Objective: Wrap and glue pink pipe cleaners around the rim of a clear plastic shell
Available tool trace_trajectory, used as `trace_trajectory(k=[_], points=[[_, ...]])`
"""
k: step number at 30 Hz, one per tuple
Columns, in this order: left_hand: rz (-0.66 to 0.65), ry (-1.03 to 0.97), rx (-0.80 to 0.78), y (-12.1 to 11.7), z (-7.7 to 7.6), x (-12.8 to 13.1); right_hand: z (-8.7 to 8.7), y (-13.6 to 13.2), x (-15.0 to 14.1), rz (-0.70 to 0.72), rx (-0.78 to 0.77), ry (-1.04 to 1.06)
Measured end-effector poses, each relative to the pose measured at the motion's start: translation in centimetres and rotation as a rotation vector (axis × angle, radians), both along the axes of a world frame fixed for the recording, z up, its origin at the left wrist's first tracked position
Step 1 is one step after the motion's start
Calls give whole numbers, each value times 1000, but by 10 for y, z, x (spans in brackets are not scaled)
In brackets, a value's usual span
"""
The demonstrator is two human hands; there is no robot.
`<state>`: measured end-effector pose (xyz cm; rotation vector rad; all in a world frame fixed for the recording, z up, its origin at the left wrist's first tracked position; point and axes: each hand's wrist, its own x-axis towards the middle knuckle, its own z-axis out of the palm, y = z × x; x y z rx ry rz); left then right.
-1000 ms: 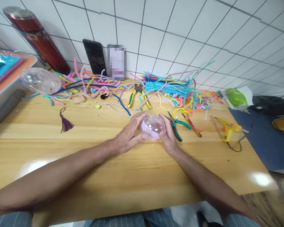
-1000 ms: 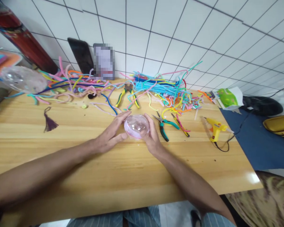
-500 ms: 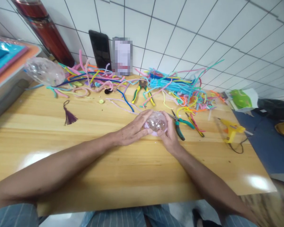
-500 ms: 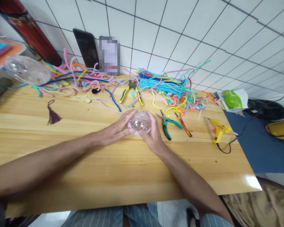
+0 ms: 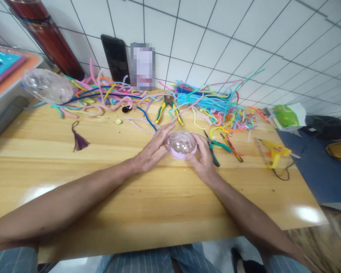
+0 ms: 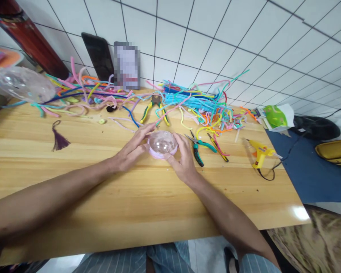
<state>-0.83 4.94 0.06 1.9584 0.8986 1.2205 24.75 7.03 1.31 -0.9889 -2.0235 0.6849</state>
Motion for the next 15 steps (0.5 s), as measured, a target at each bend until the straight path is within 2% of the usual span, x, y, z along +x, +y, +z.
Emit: trace_trajectory(k=[2,5,12,15], points=[[31,20,42,-1,2,3,0,-2,-2,-34,59,-34],[0,100,70,-2,3,6,2,-4,-2,-24,51,-23],[-38,140,2,3,6,0,-3,4,-2,67,-189,112],[24,155,67,0,7,1,-6,2,-4,76,-190,120]])
